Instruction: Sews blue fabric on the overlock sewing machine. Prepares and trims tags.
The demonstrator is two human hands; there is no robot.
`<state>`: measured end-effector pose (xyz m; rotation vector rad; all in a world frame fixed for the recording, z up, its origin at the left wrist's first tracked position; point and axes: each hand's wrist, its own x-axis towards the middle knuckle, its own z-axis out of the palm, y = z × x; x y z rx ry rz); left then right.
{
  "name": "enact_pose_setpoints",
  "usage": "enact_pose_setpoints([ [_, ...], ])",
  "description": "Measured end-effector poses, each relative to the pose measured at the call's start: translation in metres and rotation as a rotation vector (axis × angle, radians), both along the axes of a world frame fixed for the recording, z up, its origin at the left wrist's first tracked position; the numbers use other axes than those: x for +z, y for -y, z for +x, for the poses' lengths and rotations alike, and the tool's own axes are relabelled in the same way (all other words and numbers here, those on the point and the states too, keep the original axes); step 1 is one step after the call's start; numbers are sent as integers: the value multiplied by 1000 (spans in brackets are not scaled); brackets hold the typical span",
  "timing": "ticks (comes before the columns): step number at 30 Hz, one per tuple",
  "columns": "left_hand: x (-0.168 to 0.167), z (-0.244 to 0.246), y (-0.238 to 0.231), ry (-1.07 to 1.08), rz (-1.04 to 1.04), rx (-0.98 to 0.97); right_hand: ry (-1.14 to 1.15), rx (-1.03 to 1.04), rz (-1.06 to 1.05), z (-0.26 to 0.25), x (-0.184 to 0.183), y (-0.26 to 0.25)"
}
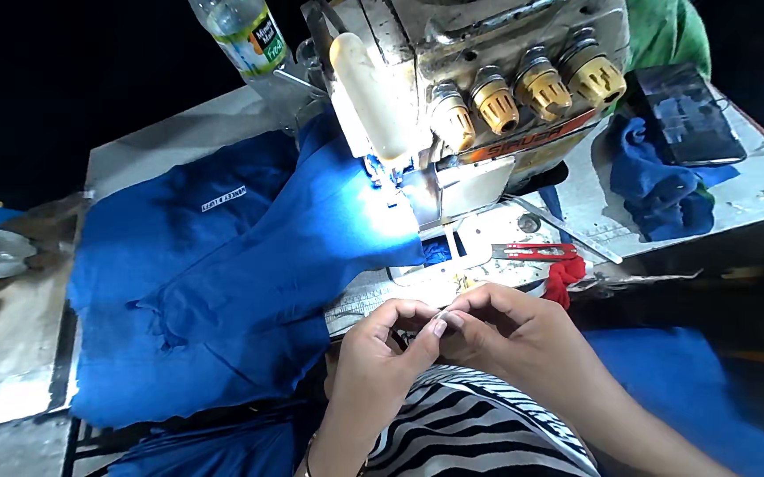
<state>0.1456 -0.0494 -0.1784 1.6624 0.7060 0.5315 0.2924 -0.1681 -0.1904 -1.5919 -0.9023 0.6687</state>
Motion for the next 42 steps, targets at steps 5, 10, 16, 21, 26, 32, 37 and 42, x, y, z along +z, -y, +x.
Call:
enact_pose_setpoints([
  [5,-1,1,2,-6,5,15,-48,15,0,1,-3,0],
  [10,10,7,5,20,-73,0,-175,62,55,2,4,-3],
  [16,3,10,-1,80,-109,-82,-208,78,-1,8,10,-3],
  [21,-5,10,-4,120,-171,-71,-228,74,-7,9,14,-2],
  [26,-10,9,-8,167,-173,-145,-221,79,47,7,12,-3],
  [32,-5,13,-3,121,-100,-73,-268,18,125,1,2,-2],
  [37,-3,15,-7,98,-222,-24,-351,25,95,4,-5,1],
  [42,-5,13,-5,96,-277,-2,-330,29,64,2,-11,3],
])
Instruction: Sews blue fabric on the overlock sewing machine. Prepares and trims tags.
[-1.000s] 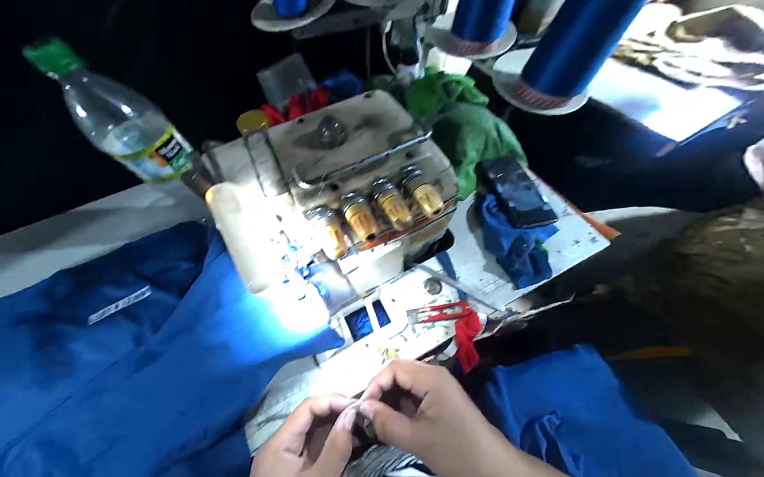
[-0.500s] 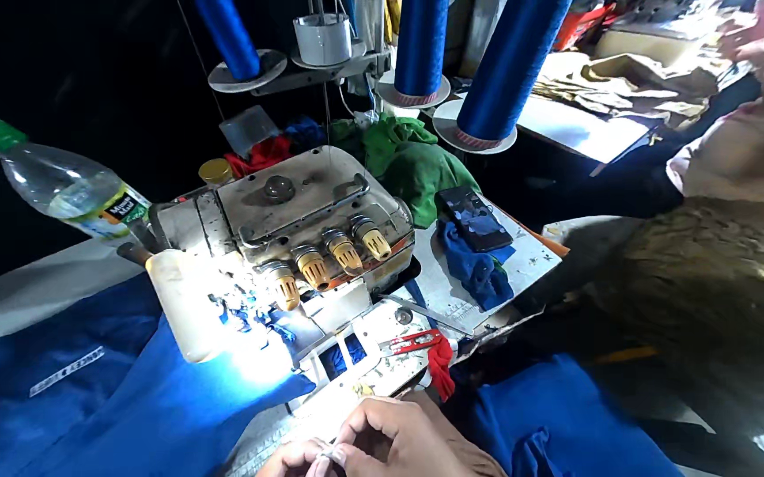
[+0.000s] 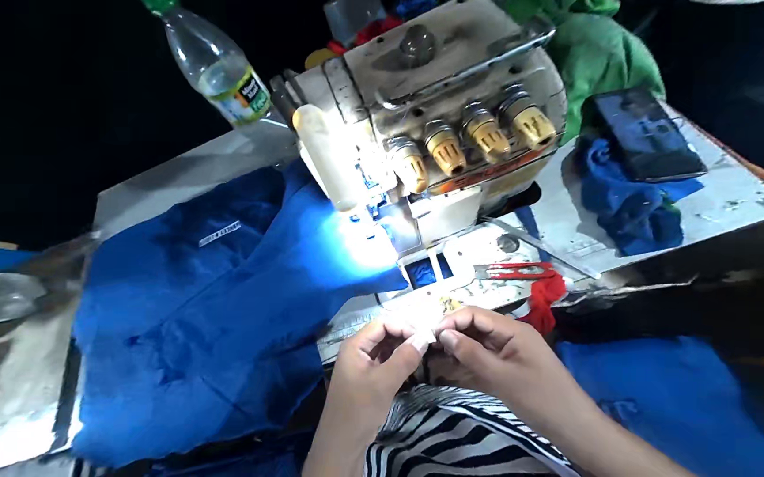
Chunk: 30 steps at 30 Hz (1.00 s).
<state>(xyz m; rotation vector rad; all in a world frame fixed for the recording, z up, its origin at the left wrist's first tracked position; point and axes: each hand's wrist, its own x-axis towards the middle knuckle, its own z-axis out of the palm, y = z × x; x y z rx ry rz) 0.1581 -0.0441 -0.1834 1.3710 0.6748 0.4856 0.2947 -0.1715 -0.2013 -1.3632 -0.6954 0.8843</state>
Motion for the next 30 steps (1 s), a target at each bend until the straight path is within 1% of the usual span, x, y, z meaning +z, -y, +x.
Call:
enact_pose_setpoints([
  [4,3,-2,3,-31,35,6,2,-1,-15,-2,1,0],
  [10,5,-4,4,-86,142,-11,64,-37,11,-3,-2,-1],
  [14,4,-5,5,-109,179,-19,90,-30,5,-3,-4,1],
  [19,6,-5,5,-120,154,-50,78,-61,-5,-4,-6,1],
  [21,6,-5,4,-120,98,-55,80,-86,-7,-5,-6,0],
  [24,4,-6,3,-57,11,-40,98,-105,-13,-4,-4,-1],
  [30,3,-5,2,-51,-7,-21,92,-95,-25,-4,-3,-3],
])
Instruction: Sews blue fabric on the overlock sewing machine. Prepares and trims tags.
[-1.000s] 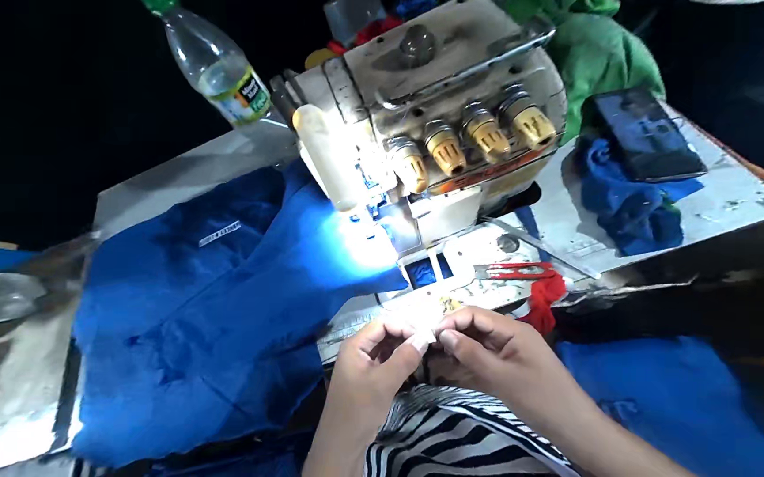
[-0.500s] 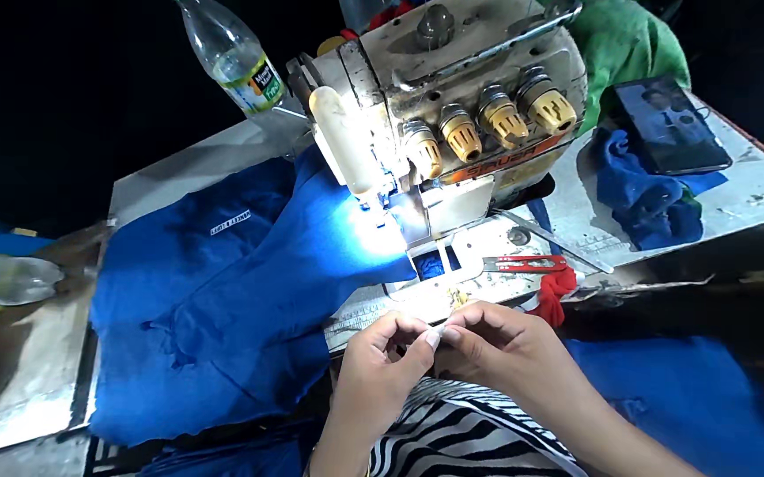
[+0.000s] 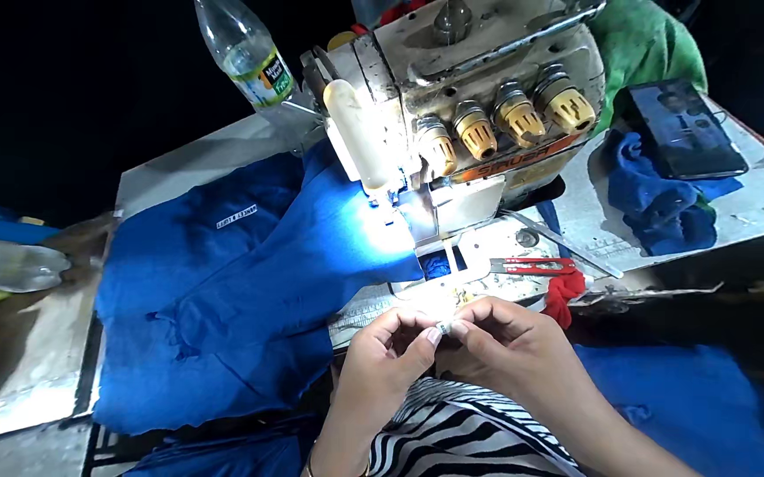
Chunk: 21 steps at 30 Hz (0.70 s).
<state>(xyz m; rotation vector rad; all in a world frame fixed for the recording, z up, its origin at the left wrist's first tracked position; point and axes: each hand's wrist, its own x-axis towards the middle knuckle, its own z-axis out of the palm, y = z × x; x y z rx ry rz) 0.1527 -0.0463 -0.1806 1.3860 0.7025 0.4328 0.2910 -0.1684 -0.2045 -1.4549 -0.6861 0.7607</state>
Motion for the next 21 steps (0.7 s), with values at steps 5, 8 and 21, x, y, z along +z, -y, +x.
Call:
enact_pose_setpoints([
  [5,6,1,3,-47,265,15,2,1,78,-6,4,-5],
  [8,20,-2,-2,65,477,25,158,40,329,-9,12,-15],
  [21,35,17,-90,-362,869,164,64,-33,8,11,-7,-62],
])
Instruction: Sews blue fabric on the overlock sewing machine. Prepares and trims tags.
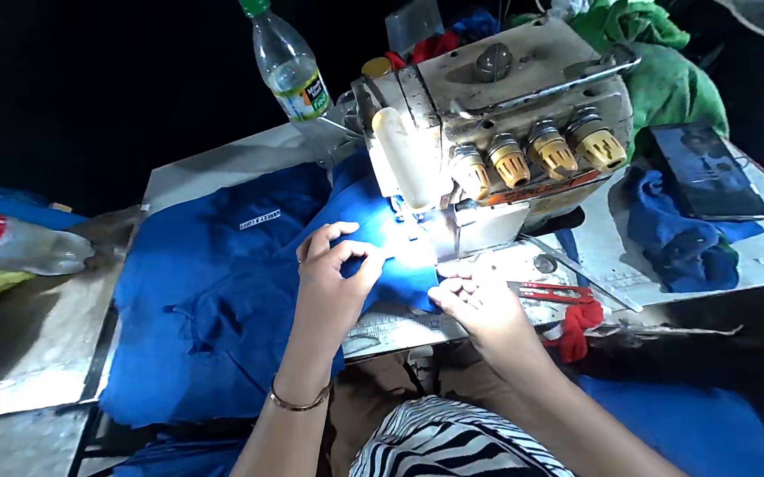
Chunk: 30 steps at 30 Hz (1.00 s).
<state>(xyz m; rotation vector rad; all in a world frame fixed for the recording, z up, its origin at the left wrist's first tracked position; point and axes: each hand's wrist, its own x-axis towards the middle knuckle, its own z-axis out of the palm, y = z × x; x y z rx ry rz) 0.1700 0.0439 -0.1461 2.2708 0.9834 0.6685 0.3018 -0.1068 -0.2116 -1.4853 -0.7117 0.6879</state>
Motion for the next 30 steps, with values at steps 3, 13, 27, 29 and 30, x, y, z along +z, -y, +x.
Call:
enact_pose_setpoints([
  [3,14,9,6,22,-36,-15,-104,59,-10,5,3,-1],
  [13,10,35,7,-80,83,-86,371,27,-106,1,14,-2],
  [27,7,27,-12,-189,114,-94,758,164,-202,-4,29,-9],
  [29,8,27,-12,-194,134,-105,779,174,-218,-4,28,-8],
  [30,9,28,-11,-209,140,-105,794,174,-220,-4,26,-7],
])
